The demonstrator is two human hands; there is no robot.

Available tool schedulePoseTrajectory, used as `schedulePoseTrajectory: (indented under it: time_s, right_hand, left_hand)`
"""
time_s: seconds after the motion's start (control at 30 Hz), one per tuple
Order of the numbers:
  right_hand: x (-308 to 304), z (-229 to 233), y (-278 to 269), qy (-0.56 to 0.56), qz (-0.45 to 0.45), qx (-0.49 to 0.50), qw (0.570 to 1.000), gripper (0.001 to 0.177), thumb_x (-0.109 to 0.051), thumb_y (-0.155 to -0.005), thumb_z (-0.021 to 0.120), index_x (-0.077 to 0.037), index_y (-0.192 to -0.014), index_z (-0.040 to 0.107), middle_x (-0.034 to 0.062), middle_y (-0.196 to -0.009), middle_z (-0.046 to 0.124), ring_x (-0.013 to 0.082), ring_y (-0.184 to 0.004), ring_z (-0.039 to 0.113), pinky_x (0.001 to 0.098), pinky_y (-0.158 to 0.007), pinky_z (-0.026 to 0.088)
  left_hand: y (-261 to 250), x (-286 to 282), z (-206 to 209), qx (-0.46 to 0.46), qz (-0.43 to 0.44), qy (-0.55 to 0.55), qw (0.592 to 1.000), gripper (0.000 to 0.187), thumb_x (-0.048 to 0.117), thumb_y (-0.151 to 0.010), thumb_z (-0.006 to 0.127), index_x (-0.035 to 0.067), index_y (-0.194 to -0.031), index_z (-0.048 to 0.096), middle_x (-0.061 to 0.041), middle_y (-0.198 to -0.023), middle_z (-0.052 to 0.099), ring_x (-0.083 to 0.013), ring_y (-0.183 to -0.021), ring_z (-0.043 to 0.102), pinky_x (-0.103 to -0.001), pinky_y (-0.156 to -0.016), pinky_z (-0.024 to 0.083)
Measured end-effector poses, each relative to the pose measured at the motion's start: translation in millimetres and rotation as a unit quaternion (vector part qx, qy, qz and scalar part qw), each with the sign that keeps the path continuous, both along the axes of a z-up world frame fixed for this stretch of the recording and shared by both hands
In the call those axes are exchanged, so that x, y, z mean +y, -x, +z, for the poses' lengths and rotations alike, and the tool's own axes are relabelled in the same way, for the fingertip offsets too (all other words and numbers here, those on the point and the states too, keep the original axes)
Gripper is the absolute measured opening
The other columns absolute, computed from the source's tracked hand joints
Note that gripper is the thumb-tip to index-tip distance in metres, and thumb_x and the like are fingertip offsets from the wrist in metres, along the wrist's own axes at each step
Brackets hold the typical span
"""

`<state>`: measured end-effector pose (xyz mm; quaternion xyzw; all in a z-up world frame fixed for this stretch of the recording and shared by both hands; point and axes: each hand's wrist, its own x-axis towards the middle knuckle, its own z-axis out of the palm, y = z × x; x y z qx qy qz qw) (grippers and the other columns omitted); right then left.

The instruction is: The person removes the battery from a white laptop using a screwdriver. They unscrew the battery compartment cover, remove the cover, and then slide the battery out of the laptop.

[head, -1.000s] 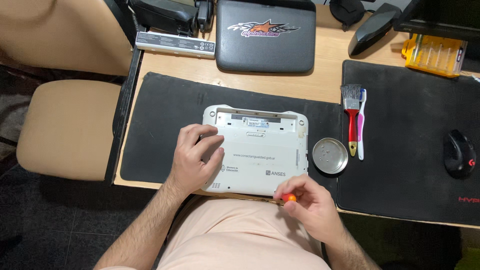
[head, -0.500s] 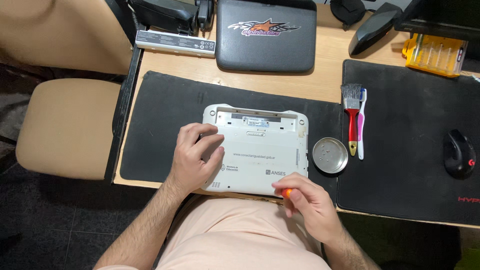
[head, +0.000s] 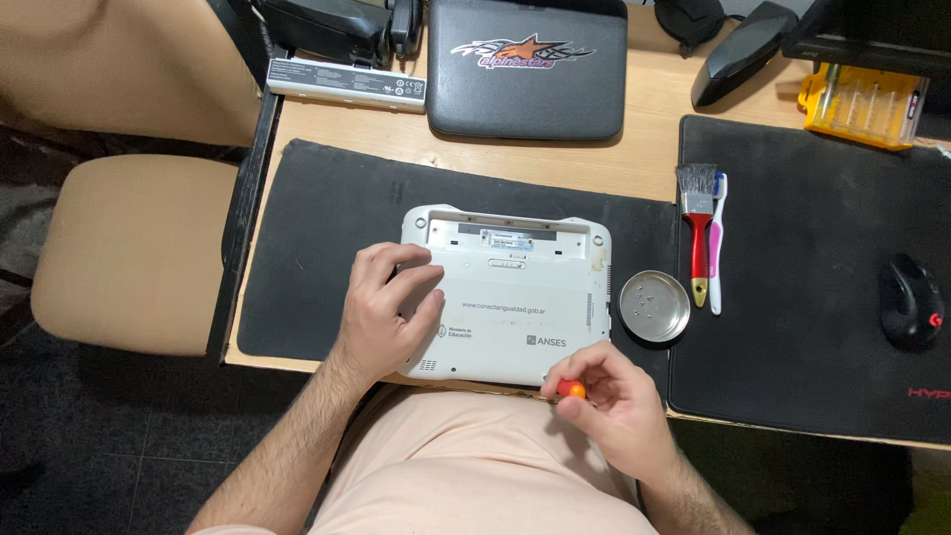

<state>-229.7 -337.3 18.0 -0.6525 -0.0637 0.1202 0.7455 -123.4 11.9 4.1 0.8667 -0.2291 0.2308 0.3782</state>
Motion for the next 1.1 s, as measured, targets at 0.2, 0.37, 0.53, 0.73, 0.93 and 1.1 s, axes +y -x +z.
schedulePoseTrajectory:
  time_s: [0.2, 0.37, 0.53, 0.73, 0.93, 1.1]
  right_hand:
    - [3.6, 24.0, -8.7, 0.09, 0.021, -0.059, 0.994, 0.046, -0.037, -0.126, 0.058, -0.004, -0.135, 0.088, 0.016, -0.12, 0.083, 0.0163, -0.061, 0.076, 0.027, -0.066, 0.062]
    - [6.1, 18.2, -8.0, 0.023, 0.019, -0.044, 0.999, 0.034, -0.038, -0.112, 0.084, -0.009, -0.125, 0.073, 0.0156, -0.115, 0.083, 0.0196, -0.092, 0.076, 0.0292, -0.071, 0.067]
    - [5.4, 21.8, -6.8, 0.105, 0.038, -0.057, 0.992, 0.047, -0.036, -0.128, 0.053, -0.005, -0.142, 0.086, 0.0129, -0.119, 0.08, 0.0147, -0.063, 0.074, 0.0276, -0.067, 0.063]
    - [7.3, 21.8, -8.4, 0.055, 0.026, -0.032, 0.998, 0.018, -0.013, -0.107, 0.087, -0.008, -0.123, 0.081, 0.0126, -0.113, 0.09, 0.0257, -0.11, 0.085, 0.0381, -0.096, 0.071]
    - [5.8, 13.8, -7.3, -0.022, 0.057, 0.007, 0.998, 0.055, -0.045, -0.116, 0.081, -0.004, -0.151, 0.069, 0.0186, -0.121, 0.085, 0.0165, -0.073, 0.079, 0.0308, -0.064, 0.076]
    - [15.0, 21.6, -22.1, 0.202, -0.01, -0.166, 0.965, 0.018, -0.021, -0.102, 0.096, -0.008, -0.113, 0.093, 0.0083, -0.097, 0.095, 0.0231, -0.077, 0.088, 0.0374, -0.072, 0.073]
  left_hand:
    - [0.5, -0.7, 0.1, 0.001, 0.003, 0.001, 1.0, 0.018, 0.015, -0.109, 0.084, 0.006, -0.125, 0.088, -0.012, -0.138, 0.078, -0.0373, -0.131, 0.067, -0.054, -0.113, 0.059]
    - [0.2, 0.0, 1.3, 0.002, 0.0, 0.001, 1.0, 0.019, 0.016, -0.11, 0.084, 0.006, -0.126, 0.087, -0.012, -0.138, 0.078, -0.0373, -0.131, 0.067, -0.053, -0.114, 0.059]
    - [0.6, -1.0, 1.5, 0.001, -0.001, 0.005, 1.0, 0.017, 0.014, -0.11, 0.084, 0.006, -0.125, 0.087, -0.012, -0.138, 0.078, -0.0378, -0.131, 0.066, -0.052, -0.114, 0.059]
    - [-0.9, 0.4, -0.5, 0.003, -0.001, -0.001, 1.0, 0.018, 0.014, -0.109, 0.085, 0.006, -0.125, 0.087, -0.012, -0.137, 0.078, -0.0378, -0.131, 0.067, -0.053, -0.114, 0.058]
    - [-1.3, 0.5, 0.5, 0.007, -0.002, -0.002, 1.0, 0.018, 0.013, -0.11, 0.085, 0.005, -0.125, 0.087, -0.013, -0.137, 0.078, -0.0377, -0.131, 0.066, -0.055, -0.116, 0.058]
    - [-0.9, 6.6, -13.8, 0.051, 0.015, -0.024, 0.998, 0.022, 0.032, -0.116, 0.084, 0.019, -0.132, 0.09, -0.004, -0.14, 0.076, -0.0338, -0.143, 0.065, -0.052, -0.12, 0.059]
